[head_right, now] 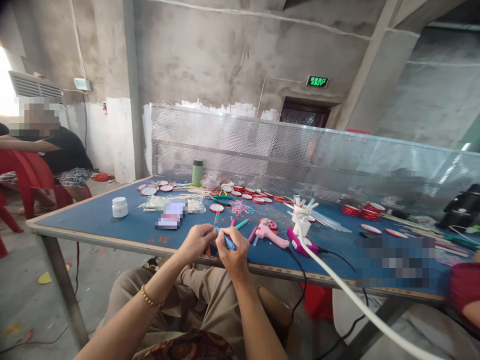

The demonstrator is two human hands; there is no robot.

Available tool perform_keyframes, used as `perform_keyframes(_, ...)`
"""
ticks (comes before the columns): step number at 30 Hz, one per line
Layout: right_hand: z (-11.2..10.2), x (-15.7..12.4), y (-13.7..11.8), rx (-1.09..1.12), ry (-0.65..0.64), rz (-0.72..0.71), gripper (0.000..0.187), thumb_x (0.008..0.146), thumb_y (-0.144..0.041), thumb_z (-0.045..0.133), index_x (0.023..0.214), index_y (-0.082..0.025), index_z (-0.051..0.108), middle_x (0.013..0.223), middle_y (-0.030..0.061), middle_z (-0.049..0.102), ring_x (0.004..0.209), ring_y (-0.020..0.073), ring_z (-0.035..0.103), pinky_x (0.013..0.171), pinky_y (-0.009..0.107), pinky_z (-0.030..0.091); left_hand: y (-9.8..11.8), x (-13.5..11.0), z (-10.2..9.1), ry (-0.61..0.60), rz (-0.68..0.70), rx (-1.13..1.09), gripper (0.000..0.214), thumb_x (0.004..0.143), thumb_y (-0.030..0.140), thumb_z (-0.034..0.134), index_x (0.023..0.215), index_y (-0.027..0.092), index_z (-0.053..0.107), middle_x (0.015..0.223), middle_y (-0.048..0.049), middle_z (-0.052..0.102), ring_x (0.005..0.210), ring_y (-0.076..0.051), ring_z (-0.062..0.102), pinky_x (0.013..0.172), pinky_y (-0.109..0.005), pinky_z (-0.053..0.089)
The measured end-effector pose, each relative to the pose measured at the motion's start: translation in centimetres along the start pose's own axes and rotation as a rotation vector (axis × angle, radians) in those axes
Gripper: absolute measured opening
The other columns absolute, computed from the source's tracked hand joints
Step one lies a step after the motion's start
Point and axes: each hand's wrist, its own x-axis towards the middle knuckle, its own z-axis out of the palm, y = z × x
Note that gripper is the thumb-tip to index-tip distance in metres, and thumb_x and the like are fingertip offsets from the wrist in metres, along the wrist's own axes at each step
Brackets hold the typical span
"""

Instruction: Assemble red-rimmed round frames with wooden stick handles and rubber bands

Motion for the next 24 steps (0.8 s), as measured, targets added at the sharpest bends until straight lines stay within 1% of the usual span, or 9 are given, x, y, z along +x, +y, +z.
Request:
perform_keyframes(6,0.01,-0.01,-0.05,-0.009,0.023,0.003,0.014,0.089,-0.018,0.056,0.076,-0.019,0.061,0.064,-0.0011,0.064,0.057,0.0118,0.059,0.059,0.023,0.047,0.06,0.00,-0.03,-0.005,-0.004,-0.004,0.031,0.089,0.039,0.046,0.068,0.018,0.055,0.056,0.0033,0.061,0.039,-0.012,0.058,0.044,-0.021,0.037)
perform_keyframes(17,0.04,0.18,-0.24,-0.016,0.029,0.001,0.015,0.089,-0.019,0.055,0.075,-0.020,0.061,0.063,-0.0011,0.064,0.056,0.0118,0.059,0.058,0.023,0.047,0.05,-0.01,-0.02,-0.007,-0.003,-0.002,0.030,0.089,0.037,0.045,0.068,0.018,0.055,0.057,0.0030,0.063,0.038,-0.010,0.056,0.043,-0.020,0.037)
perform_keyframes(20,0.05,0.22,-0.23,-0.017,0.046,0.006,0.015,0.089,-0.019,0.055,0.076,-0.019,0.061,0.064,-0.0004,0.064,0.056,0.0119,0.059,0.058,0.023,0.047,-0.03,0.02,0.00,-0.005,-0.008,0.003,0.031,0.089,0.038,0.045,0.068,0.018,0.055,0.058,0.0026,0.064,0.039,-0.010,0.057,0.045,-0.020,0.038)
perform_keyframes(24,0.03,0.15,-0.16,-0.014,0.035,0.007,0.014,0.090,-0.019,0.056,0.077,-0.019,0.061,0.065,-0.0006,0.064,0.056,0.0118,0.059,0.058,0.023,0.048,-0.11,0.06,0.02,0.001,-0.013,0.013,0.032,0.089,0.039,0.046,0.068,0.017,0.056,0.060,0.0020,0.066,0.040,-0.010,0.057,0.047,-0.020,0.039)
